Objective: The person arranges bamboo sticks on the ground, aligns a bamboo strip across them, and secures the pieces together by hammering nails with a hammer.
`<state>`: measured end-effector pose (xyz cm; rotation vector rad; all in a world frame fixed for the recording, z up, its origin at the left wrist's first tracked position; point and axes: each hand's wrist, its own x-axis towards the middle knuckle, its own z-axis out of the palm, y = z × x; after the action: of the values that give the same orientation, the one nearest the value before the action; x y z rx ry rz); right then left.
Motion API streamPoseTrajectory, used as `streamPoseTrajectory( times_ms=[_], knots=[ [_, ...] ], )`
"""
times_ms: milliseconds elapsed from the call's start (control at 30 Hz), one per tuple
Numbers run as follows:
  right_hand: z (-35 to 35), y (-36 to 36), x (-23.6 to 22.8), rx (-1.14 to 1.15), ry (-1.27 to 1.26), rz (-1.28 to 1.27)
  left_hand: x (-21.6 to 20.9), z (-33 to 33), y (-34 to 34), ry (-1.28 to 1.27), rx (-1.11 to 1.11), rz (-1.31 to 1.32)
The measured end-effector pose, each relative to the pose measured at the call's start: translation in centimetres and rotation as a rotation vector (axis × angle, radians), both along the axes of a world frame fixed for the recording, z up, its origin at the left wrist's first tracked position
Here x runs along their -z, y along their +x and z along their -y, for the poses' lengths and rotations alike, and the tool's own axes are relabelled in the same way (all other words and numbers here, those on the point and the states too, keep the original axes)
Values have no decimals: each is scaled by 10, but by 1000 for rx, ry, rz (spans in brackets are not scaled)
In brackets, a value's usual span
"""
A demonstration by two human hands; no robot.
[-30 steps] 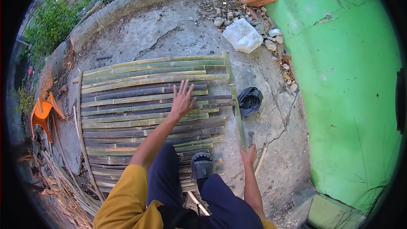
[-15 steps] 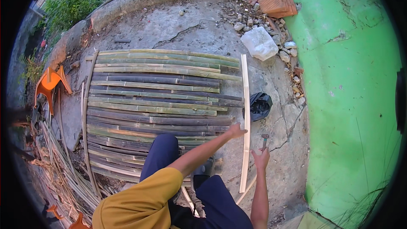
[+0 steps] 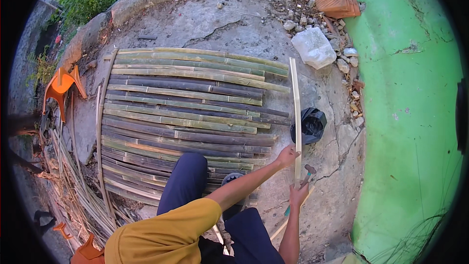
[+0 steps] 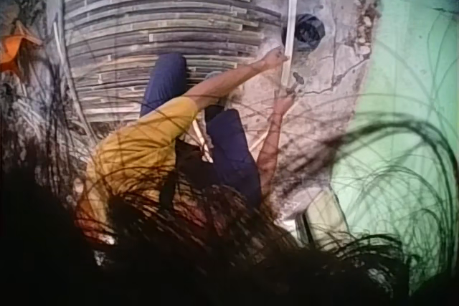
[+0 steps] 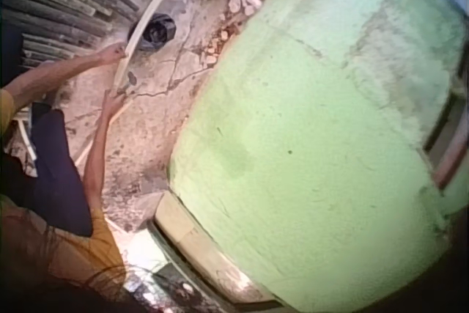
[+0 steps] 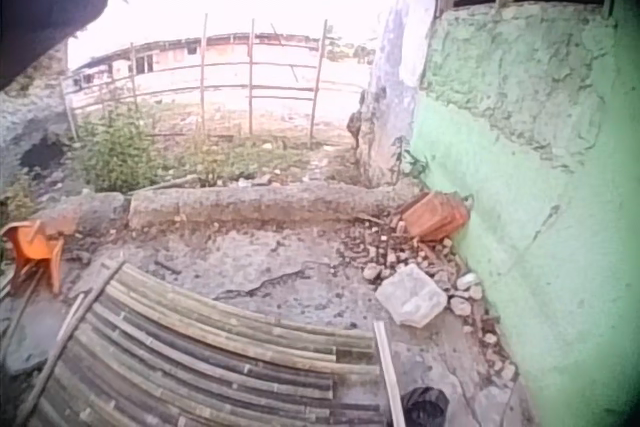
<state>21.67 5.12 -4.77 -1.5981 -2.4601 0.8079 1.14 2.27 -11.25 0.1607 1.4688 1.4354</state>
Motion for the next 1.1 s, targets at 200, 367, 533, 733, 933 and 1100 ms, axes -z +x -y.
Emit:
streamPoseTrajectory(
  times_ms=[200,367,533,733,933,1100],
  knots=[
    [33,16,-43,-6,-166,-146,-26,9,-15,184,-105,107],
    [74,16,-63,-7,-216,-255,-45,47,-41,243,-12,196],
    [103,4,-46,-44,-495,-265,-34,104,-82,-40,-50,-264],
    [130,-32,1,-173,-474,-279,-14,157,-130,-278,-73,-636],
    [150,-49,-21,-284,-304,98,-41,265,-173,-230,-132,-821],
    [168,-37,-46,-218,-193,104,-79,412,-202,-626,-75,-1283]
  ],
)
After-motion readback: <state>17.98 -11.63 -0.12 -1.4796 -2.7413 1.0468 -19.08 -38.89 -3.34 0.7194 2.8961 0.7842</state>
